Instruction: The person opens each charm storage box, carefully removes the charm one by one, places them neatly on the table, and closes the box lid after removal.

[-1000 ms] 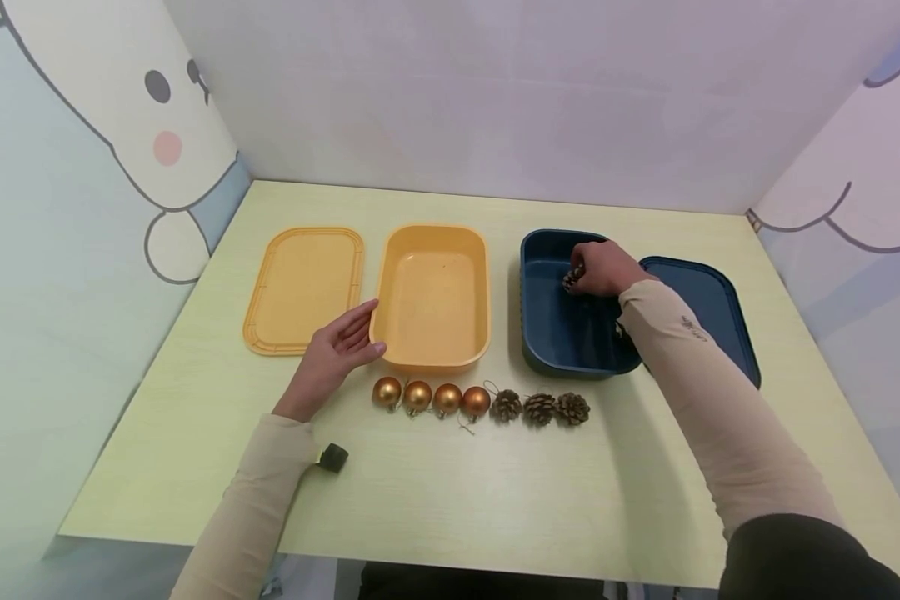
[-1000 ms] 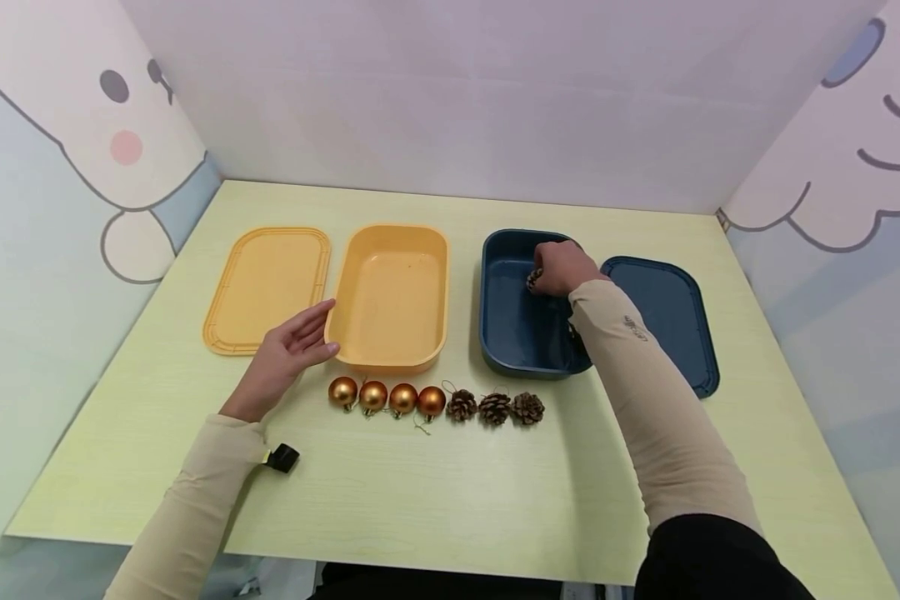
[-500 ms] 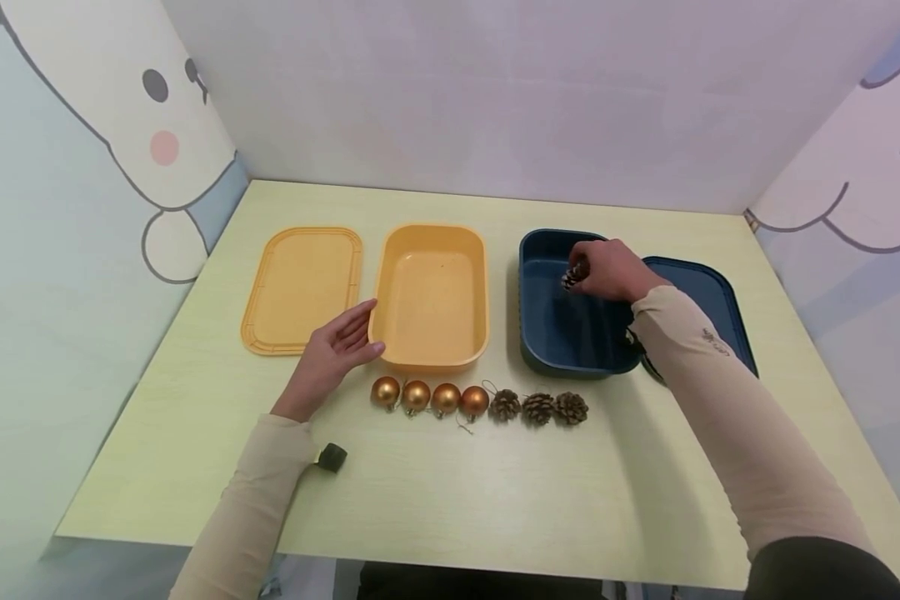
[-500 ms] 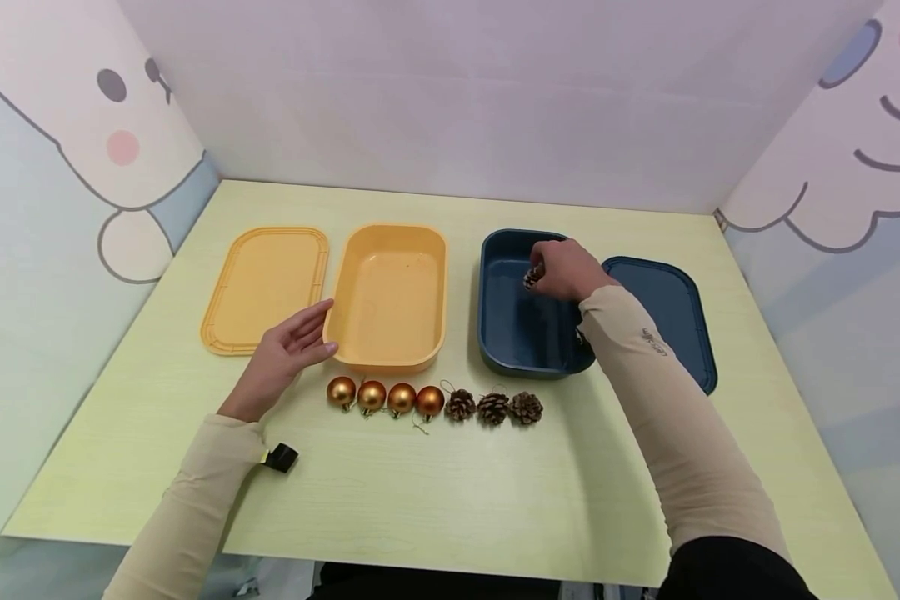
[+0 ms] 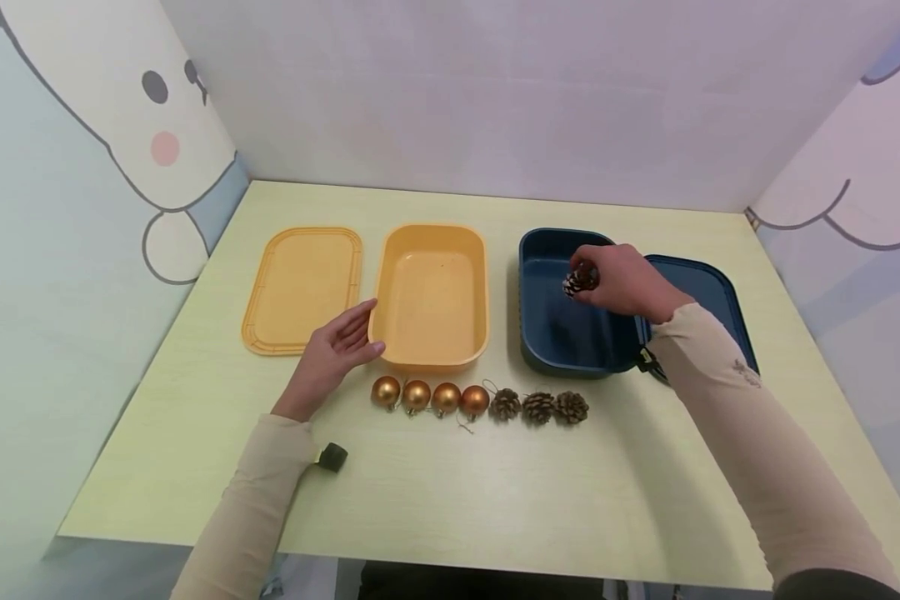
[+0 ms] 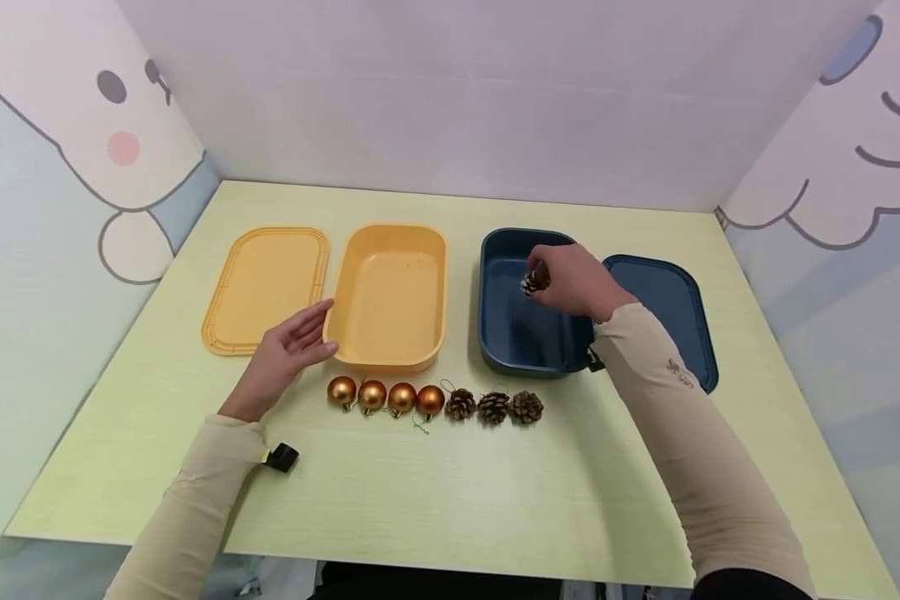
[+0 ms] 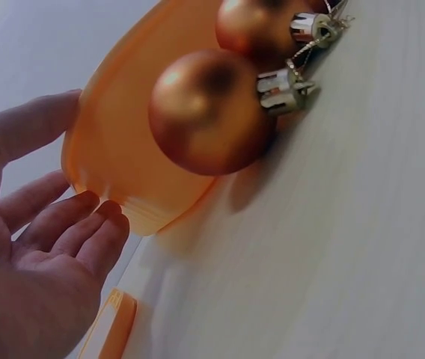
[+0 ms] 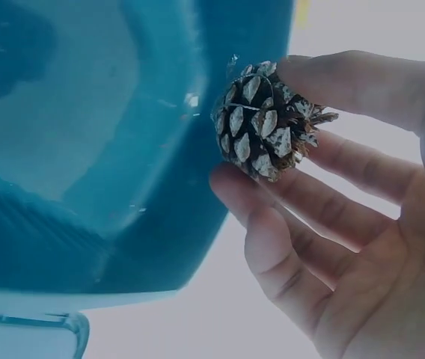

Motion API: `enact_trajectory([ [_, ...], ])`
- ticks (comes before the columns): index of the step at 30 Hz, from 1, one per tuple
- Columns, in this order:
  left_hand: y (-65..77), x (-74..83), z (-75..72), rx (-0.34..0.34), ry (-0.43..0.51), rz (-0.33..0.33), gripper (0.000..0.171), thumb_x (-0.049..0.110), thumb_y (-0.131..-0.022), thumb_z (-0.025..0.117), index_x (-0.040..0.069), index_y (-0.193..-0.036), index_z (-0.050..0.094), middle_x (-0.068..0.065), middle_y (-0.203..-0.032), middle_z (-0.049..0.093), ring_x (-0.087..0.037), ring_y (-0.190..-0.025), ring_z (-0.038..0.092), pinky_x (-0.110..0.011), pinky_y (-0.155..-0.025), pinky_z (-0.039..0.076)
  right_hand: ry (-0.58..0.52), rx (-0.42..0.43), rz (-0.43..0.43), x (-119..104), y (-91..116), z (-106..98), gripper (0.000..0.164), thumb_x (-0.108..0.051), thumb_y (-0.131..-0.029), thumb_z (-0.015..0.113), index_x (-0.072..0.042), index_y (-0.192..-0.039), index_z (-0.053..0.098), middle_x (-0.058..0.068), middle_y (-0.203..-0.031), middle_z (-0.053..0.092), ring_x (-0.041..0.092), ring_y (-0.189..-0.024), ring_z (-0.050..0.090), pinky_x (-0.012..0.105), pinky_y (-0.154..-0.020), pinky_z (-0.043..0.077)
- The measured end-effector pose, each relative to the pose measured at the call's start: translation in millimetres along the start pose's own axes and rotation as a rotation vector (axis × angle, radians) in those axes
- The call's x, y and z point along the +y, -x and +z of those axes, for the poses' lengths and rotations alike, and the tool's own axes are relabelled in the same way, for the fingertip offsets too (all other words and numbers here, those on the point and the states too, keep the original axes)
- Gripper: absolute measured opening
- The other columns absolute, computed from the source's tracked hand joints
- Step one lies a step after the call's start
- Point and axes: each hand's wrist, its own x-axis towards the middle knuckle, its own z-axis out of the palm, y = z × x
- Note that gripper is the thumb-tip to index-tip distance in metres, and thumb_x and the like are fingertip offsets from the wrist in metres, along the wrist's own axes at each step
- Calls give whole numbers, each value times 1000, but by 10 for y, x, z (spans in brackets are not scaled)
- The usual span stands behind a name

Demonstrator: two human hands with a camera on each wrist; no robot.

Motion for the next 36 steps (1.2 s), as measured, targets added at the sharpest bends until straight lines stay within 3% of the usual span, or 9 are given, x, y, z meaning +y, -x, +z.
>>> enact_trajectory([
  [8, -6, -3, -1, 4, 1, -4, 72, 19, -94, 72, 16, -157, 36, -3, -166, 31, -21, -154, 28, -17, -116, 39, 10, 61, -64, -118, 268, -86, 39, -10, -89, 75, -3, -125, 63, 20, -111, 69, 29, -92, 68, 49, -79, 61],
  [16, -3, -3, 0, 0, 1, -2, 73, 19, -94, 72, 14, -157, 35, -4, -166, 31, -22, -154, 28, -17, -115, 39, -42, 76, -120, -235, 612, -128, 39, -11, -87, 77, -10, -124, 66, 9, -105, 70, 19, -86, 65, 33, -68, 56],
  [24, -3, 0, -3, 3, 0, -8, 73, 20, -94, 72, 15, -157, 36, -3, -166, 32, -22, -154, 28, -17, -115, 39, -143, 113, -178, -245, 953, -36, 40, -11, -85, 80, -20, -122, 67, -4, -100, 70, 3, -69, 56, 22, -55, 49],
  [36, -5, -2, -4, 10, -5, -10, 73, 20, -93, 73, 16, -157, 37, -2, -165, 33, -21, -154, 29, -17, -115, 40, -148, 240, -278, -79, 1268, 181, 47, -8, -76, 86, -25, -116, 68, -15, -94, 66, 0, -69, 50, 16, -54, 40],
])
